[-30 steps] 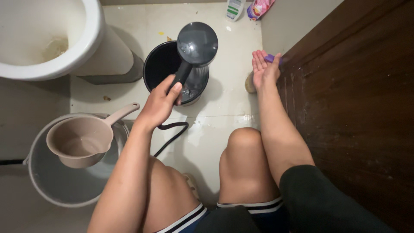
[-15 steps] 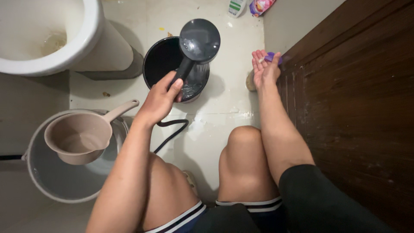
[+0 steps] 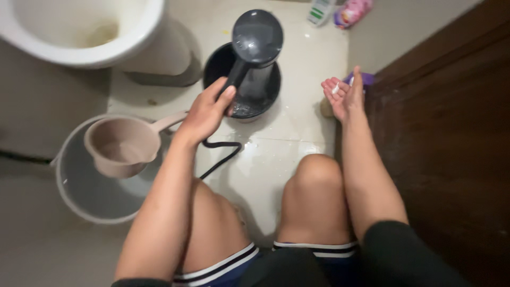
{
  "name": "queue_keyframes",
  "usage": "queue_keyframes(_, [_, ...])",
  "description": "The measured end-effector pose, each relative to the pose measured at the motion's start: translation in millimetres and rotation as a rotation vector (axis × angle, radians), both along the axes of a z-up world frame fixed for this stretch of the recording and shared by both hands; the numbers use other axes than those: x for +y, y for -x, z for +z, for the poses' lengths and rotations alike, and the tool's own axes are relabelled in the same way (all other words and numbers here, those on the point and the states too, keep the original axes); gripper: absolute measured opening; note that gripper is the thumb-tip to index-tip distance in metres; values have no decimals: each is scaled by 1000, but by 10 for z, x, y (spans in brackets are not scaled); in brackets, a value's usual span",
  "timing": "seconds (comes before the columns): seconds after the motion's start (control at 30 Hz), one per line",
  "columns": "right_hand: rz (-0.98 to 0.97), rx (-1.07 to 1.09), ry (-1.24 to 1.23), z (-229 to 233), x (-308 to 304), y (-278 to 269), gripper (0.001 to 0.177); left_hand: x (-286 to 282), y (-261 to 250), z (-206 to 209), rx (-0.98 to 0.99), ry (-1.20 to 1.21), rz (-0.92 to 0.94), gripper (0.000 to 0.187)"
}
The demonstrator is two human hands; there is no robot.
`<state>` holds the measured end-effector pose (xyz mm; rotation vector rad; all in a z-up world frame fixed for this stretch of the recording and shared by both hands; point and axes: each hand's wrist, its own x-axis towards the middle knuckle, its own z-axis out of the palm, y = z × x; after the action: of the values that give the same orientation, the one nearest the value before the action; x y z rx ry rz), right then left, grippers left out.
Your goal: The person pours liquid from a bottle into a black bucket, then moves to a bathroom area. They use a handheld shower head to rinse the inside of the bucket with water, repeatedly filling and emptying it to clean the container.
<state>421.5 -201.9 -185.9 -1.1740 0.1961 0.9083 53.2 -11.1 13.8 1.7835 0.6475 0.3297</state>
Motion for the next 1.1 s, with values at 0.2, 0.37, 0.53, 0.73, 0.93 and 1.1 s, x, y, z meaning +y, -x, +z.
queue_keyframes(0.2, [594,79,-196,347,913,582,83,66,132,39,-98,78,50,31])
queue_keyframes(0.37, [752,186,-318,492,1575,966,97,100,267,-17,-179,101,65,31])
queue_keyframes(0.53, [695,278,-279,532,1702,1170,113,115,344,-67,-216,122,51,30])
queue_keyframes(0.73, [723,250,-271,574,1699,1166,105,130,373,-41,-155,78,64,31])
queue_keyframes(0.93, [772,-168,-175,681,1686,1209,50,169,426,-41,-80,96,122,31])
queue_keyframes(1.1, [684,-433,-55,727,1743,1404,25,187,413,-73,-151,91,98,31])
